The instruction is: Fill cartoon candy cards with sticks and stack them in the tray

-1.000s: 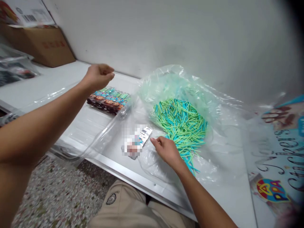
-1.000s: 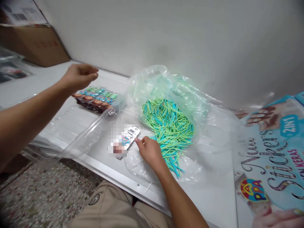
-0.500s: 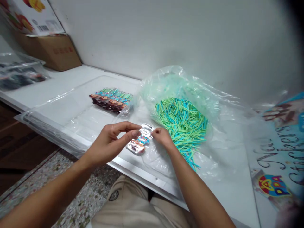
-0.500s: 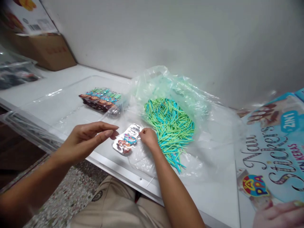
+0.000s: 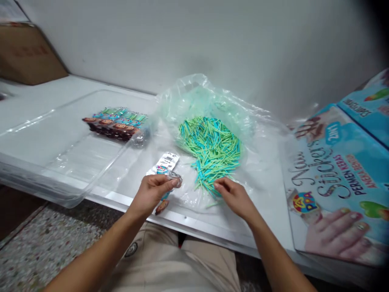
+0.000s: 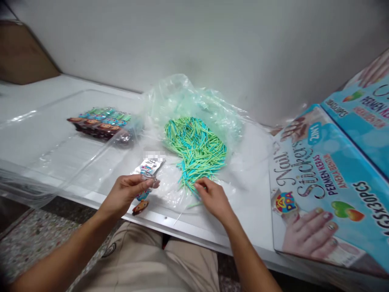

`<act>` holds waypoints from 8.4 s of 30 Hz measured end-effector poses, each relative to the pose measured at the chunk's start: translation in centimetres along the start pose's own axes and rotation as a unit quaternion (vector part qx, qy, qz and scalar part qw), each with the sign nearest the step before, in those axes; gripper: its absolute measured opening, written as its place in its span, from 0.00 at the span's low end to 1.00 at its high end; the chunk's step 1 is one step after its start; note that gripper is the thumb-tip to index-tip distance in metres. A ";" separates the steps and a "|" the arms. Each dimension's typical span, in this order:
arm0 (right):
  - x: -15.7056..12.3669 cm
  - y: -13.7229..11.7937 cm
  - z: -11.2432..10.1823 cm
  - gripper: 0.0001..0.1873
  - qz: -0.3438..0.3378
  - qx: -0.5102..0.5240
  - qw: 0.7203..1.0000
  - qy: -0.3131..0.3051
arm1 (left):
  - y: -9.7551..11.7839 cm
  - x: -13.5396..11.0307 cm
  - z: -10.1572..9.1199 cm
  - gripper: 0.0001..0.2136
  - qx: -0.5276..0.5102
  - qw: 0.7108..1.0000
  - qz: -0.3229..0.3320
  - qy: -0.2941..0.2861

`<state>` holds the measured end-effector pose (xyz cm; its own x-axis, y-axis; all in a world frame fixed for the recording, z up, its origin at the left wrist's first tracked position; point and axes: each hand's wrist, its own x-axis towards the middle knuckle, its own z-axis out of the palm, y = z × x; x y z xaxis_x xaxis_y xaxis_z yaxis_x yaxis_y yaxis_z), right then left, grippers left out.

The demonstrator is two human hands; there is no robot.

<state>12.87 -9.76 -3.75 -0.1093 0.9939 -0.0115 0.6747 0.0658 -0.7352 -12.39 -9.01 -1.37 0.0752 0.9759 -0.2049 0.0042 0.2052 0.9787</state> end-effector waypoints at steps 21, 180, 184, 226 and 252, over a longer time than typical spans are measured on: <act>-1.9 0.9 -1.4 0.11 -0.135 -0.365 0.912 -0.132 | -2.1 -1.2 1.8 0.13 -0.143 0.985 -0.086 -0.053; -5.1 -2.6 4.7 0.17 0.040 0.535 0.843 -0.047 | 2.2 0.6 8.1 0.08 -0.013 0.979 -0.021 -0.201; -5.2 -2.7 4.7 0.18 0.045 0.551 0.832 -0.037 | 2.1 0.5 8.2 0.04 -0.039 0.984 0.010 -0.172; -5.3 -2.3 5.0 0.21 0.032 0.508 0.858 -0.072 | 2.1 0.6 8.1 0.06 0.000 0.978 0.003 -0.209; -4.3 -2.7 2.9 0.07 -0.082 0.123 0.988 0.052 | 2.5 -2.2 6.9 0.06 0.263 0.905 0.292 -0.161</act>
<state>9.41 -14.46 -3.69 -0.1187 0.9763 0.1808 0.4553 0.2153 -0.8639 -5.70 -11.16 1.56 0.5038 0.8168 0.2812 0.3370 -0.4855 0.8066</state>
